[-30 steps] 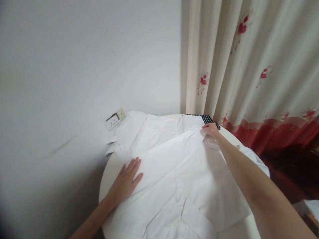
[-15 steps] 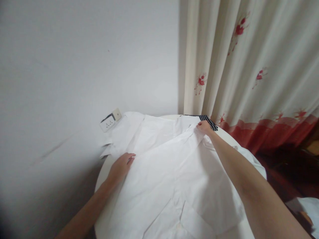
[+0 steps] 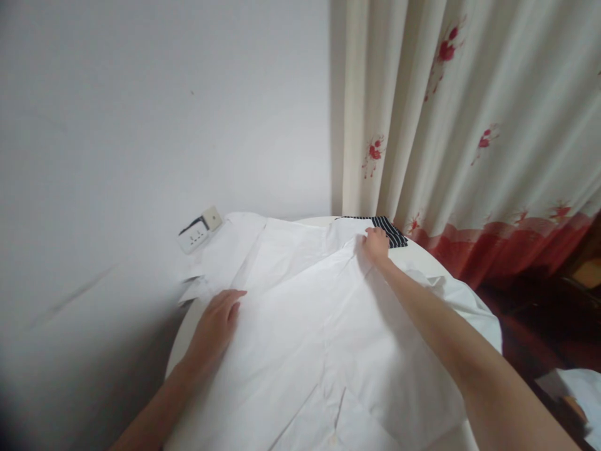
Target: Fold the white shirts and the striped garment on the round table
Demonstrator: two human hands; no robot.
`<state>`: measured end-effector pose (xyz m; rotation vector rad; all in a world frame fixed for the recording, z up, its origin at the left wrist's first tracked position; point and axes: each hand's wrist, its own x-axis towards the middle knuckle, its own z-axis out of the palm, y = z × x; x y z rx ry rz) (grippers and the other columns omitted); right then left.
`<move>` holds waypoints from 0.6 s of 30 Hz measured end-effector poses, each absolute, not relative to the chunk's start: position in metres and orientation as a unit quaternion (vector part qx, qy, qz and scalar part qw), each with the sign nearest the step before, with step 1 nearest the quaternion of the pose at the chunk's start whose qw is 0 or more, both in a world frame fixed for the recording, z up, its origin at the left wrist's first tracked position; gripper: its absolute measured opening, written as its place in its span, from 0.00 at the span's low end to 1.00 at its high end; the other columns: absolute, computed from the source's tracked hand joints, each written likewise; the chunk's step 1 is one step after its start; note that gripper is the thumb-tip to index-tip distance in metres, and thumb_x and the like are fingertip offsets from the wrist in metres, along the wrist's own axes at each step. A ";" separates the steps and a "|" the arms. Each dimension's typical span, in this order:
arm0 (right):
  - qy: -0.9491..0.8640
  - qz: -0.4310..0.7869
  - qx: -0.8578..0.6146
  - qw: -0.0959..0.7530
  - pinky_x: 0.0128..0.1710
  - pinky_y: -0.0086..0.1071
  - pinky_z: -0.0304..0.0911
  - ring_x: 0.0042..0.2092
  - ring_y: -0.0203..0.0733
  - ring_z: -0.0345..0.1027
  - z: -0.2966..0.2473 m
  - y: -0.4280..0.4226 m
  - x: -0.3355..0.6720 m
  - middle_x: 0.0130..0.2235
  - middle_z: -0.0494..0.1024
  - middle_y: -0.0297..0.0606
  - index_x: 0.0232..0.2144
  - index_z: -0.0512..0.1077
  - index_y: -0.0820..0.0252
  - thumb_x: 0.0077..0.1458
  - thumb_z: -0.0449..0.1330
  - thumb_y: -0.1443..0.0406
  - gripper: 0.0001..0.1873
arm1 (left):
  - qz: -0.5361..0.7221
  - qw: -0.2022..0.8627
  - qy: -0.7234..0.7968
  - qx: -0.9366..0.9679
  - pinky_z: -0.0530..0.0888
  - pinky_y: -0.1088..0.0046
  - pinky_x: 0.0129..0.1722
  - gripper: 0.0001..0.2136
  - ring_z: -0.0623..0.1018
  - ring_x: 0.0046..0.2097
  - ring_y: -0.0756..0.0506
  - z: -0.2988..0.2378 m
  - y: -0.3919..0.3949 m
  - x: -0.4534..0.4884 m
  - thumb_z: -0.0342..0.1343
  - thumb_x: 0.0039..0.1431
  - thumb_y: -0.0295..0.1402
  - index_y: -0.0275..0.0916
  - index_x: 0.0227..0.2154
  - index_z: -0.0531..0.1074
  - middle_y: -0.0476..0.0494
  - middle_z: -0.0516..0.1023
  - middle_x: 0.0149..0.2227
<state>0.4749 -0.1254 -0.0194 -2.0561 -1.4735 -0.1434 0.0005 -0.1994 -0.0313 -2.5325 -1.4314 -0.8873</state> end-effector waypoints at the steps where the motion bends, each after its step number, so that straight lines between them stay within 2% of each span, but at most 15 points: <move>1: -0.575 -0.061 -0.761 0.294 0.59 0.47 0.58 0.60 0.57 0.63 -0.020 -0.130 0.461 0.58 0.72 0.55 0.57 0.71 0.63 0.63 0.51 0.63 0.23 | -0.290 0.059 -0.447 -0.844 0.71 0.56 0.58 0.18 0.76 0.54 0.39 -0.033 -0.203 0.004 0.41 0.68 0.31 0.38 0.52 0.73 0.37 0.78 0.51; 4: -0.664 -0.058 -0.699 0.259 0.63 0.42 0.54 0.64 0.52 0.59 -0.030 -0.144 0.414 0.62 0.69 0.46 0.59 0.69 0.57 0.64 0.51 0.61 0.24 | -0.228 0.062 -0.387 -0.892 0.66 0.53 0.63 0.20 0.70 0.63 0.39 -0.043 -0.216 0.015 0.42 0.70 0.35 0.40 0.61 0.67 0.38 0.71 0.62; 9: -0.781 -0.032 -0.598 0.178 0.67 0.54 0.43 0.72 0.56 0.41 -0.054 -0.168 0.359 0.71 0.52 0.45 0.70 0.52 0.56 0.68 0.43 0.49 0.34 | -0.146 0.060 -0.386 -0.909 0.64 0.51 0.64 0.22 0.63 0.68 0.38 -0.057 -0.227 0.015 0.43 0.71 0.36 0.44 0.65 0.64 0.41 0.63 0.67; 15: -0.791 -0.006 -0.592 0.154 0.67 0.57 0.40 0.72 0.56 0.38 -0.060 -0.176 0.360 0.72 0.47 0.50 0.70 0.52 0.62 0.68 0.40 0.48 0.37 | -0.140 0.076 -0.392 -0.906 0.62 0.45 0.64 0.22 0.60 0.69 0.35 -0.055 -0.239 0.003 0.46 0.71 0.37 0.49 0.66 0.61 0.42 0.61 0.69; 18: -0.793 -0.002 -0.592 0.142 0.67 0.57 0.40 0.72 0.56 0.38 -0.059 -0.175 0.362 0.72 0.47 0.50 0.69 0.54 0.62 0.69 0.40 0.48 0.36 | -0.134 0.072 -0.391 -0.908 0.62 0.47 0.65 0.23 0.60 0.69 0.36 -0.053 -0.258 -0.002 0.45 0.71 0.37 0.51 0.67 0.60 0.43 0.60 0.69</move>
